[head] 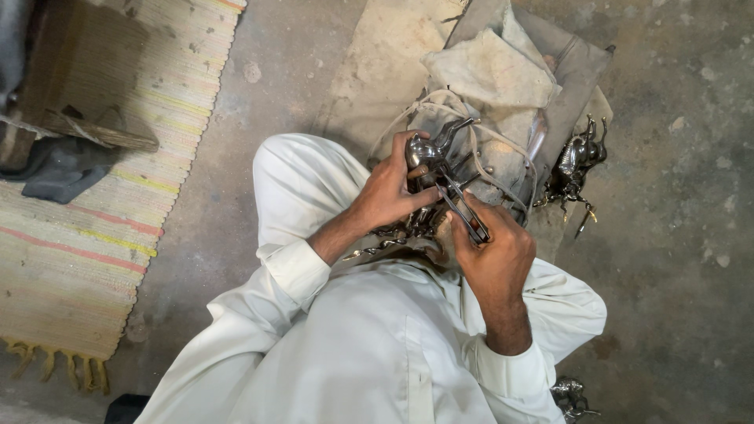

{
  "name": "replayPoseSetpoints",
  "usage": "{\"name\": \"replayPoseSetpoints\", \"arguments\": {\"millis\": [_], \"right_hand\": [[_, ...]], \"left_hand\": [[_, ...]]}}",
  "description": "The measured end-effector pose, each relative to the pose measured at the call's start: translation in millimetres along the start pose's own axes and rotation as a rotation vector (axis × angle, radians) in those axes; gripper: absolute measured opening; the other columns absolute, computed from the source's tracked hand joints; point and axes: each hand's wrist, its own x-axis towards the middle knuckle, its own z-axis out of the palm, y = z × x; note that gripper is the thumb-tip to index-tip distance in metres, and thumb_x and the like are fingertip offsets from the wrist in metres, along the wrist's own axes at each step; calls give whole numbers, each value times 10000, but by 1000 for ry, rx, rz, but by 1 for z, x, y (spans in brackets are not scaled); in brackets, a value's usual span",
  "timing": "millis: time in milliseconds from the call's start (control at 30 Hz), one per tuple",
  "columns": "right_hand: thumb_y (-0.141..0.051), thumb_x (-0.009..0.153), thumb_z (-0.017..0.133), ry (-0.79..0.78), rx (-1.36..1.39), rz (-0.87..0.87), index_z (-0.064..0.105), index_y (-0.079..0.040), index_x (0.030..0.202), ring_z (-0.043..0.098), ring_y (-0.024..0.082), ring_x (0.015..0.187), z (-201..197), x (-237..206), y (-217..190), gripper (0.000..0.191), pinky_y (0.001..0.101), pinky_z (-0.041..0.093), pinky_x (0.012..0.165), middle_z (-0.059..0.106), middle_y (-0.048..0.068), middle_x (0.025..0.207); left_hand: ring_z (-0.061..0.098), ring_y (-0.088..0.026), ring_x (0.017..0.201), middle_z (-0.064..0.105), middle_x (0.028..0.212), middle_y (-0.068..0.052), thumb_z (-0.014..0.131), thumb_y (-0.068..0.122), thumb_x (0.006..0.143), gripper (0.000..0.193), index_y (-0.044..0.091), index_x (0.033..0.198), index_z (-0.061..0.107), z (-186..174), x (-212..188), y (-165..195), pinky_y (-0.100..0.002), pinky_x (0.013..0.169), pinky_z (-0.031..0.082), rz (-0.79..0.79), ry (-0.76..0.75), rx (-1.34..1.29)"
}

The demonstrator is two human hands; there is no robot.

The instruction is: The person sits cross-legged on the floor shaping silver metal animal figurines. They hold a punch against a figurine clamped with a strap, strike the punch with a wooden mallet, then reposition the figurine and pliers between strikes, working over several figurines on a cloth-covered board.

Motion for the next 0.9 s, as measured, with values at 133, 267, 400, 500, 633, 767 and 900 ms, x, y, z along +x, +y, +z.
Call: {"name": "replayPoseSetpoints", "arguments": {"millis": [133,267,400,500,633,767,900], "right_hand": [[-210,849,843,-6,-210,-80,782,-119,1194,715,283,714,-6,1,-11,362,392,548,624,734,82,926],[-142,838,767,-98,-481,-271,792,-163,1207,689,238,620,-15,14,-20,371,369,526,528,706,36,887],[-112,834,705,-177,-590,-567,777,-111,1157,698,187,676,-25,37,-25,332,322,529,540,692,24,930],[-154,783,691,-271,-686,-698,756,-107,995,721,196,729,-25,50,-32,227,327,546,559,670,33,858],[-186,787,682,-375,-774,-710,737,-113,910,728,203,720,-19,60,-39,153,335,565,564,675,42,852],[-144,821,689,-349,-707,-626,749,-90,1031,742,221,734,-22,59,-33,225,348,576,558,703,63,915],[-184,907,696,-377,-626,-379,753,-136,1200,735,303,647,-27,53,-24,303,431,580,547,738,84,919]], "left_hand": [[711,-283,1194,623,1317,-195,827,169,858,826,88,1458,265,0,-1,2,-391,1052,587,1,10,12],[729,-270,1148,645,1283,-180,827,176,861,830,86,1460,260,-3,-1,3,-381,1007,584,2,-4,47],[736,-281,1101,648,1269,-182,813,201,883,825,84,1470,245,-3,0,1,-376,912,591,1,-10,52],[735,-309,1059,668,1215,-190,816,205,877,839,81,1476,243,-1,0,-2,-390,899,580,44,17,130],[731,-325,1063,680,1219,-187,805,208,880,835,79,1482,241,-1,1,-5,-405,905,575,38,14,129],[708,-334,1133,674,1237,-195,833,224,895,841,76,1473,241,0,2,-6,-422,946,565,78,19,144],[711,-324,1150,659,1274,-197,828,213,882,844,77,1470,237,0,2,-5,-419,953,572,39,4,89]]}}
